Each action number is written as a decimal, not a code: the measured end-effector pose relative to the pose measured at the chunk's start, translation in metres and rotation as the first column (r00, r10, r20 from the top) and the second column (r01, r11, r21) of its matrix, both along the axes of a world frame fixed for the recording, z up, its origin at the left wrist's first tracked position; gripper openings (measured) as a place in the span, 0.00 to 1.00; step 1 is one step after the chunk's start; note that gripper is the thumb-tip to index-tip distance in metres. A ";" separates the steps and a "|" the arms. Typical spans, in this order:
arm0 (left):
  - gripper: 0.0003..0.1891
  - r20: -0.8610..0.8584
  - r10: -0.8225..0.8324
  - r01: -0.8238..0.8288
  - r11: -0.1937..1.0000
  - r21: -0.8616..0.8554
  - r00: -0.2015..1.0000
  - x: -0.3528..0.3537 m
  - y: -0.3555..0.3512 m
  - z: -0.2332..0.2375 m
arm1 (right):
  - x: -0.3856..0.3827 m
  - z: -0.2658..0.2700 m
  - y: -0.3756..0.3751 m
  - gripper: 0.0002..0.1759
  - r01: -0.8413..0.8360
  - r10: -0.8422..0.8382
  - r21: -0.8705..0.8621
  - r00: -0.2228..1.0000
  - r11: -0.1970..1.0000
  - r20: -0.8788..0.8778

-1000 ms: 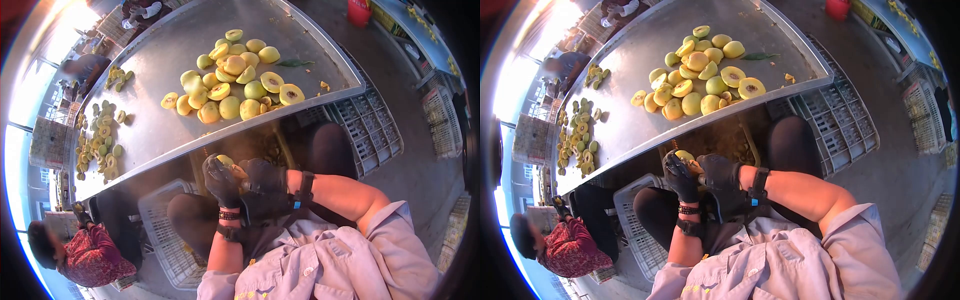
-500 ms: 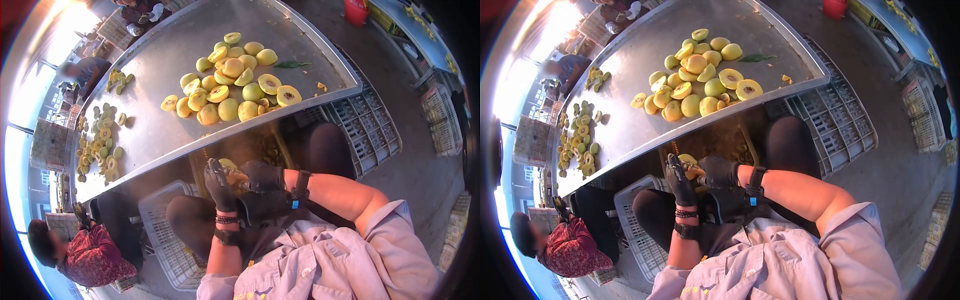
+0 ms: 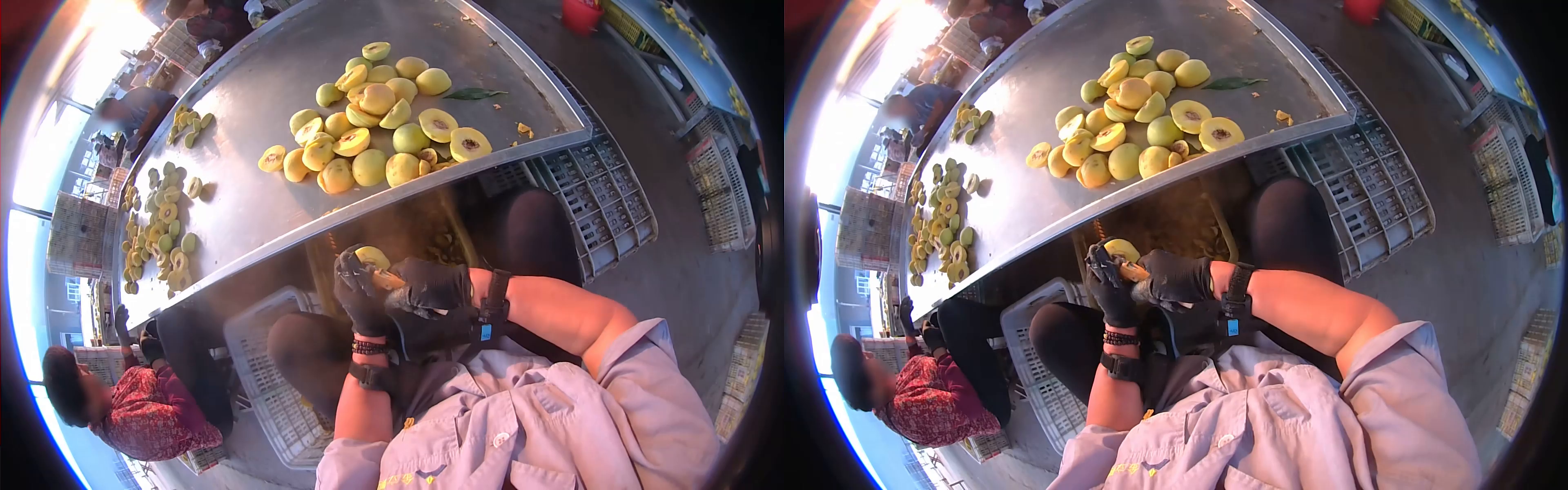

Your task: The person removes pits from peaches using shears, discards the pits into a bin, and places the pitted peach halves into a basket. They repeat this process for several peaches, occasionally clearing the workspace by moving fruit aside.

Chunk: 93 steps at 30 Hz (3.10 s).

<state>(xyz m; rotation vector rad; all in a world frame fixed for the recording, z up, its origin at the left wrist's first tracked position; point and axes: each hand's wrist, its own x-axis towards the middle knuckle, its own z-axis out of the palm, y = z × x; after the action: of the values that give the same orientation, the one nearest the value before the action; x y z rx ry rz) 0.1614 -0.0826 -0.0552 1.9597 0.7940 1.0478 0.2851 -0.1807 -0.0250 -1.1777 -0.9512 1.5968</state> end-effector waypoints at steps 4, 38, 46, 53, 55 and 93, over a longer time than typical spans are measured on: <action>0.16 0.138 -0.019 0.062 0.946 -0.318 0.990 -0.009 0.011 -0.038 | 0.003 0.000 0.001 0.09 -0.043 0.049 -0.038 0.986 0.998 0.160; 0.23 0.308 0.404 -0.441 0.895 0.059 0.861 -0.120 0.068 0.081 | 0.005 -0.078 0.009 0.19 -0.110 0.087 -0.046 0.410 0.993 0.908; 0.26 0.378 0.286 -0.311 0.950 0.007 0.881 -0.161 0.082 0.155 | -0.006 -0.087 0.013 0.16 -0.255 0.285 -0.210 0.304 0.944 0.909; 0.30 0.162 -0.242 0.249 0.968 -0.018 0.957 -0.059 0.050 0.242 | -0.010 0.011 -0.004 0.21 0.151 -0.297 0.270 0.693 0.951 0.657; 0.26 0.114 -0.331 0.339 0.939 -0.058 0.937 -0.028 0.068 0.230 | -0.004 0.002 -0.008 0.21 0.235 -0.457 0.432 0.709 0.871 0.537; 0.18 -0.149 -0.058 0.112 0.917 0.382 0.987 -0.064 0.015 0.147 | -0.039 0.120 0.047 0.14 0.355 -0.264 0.065 0.794 0.933 -0.547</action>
<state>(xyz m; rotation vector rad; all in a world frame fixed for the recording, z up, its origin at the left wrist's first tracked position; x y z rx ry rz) 0.0973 -0.0680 0.0917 2.4022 0.5944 1.0925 0.2463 -0.1332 0.0954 -0.6688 -0.4800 1.4273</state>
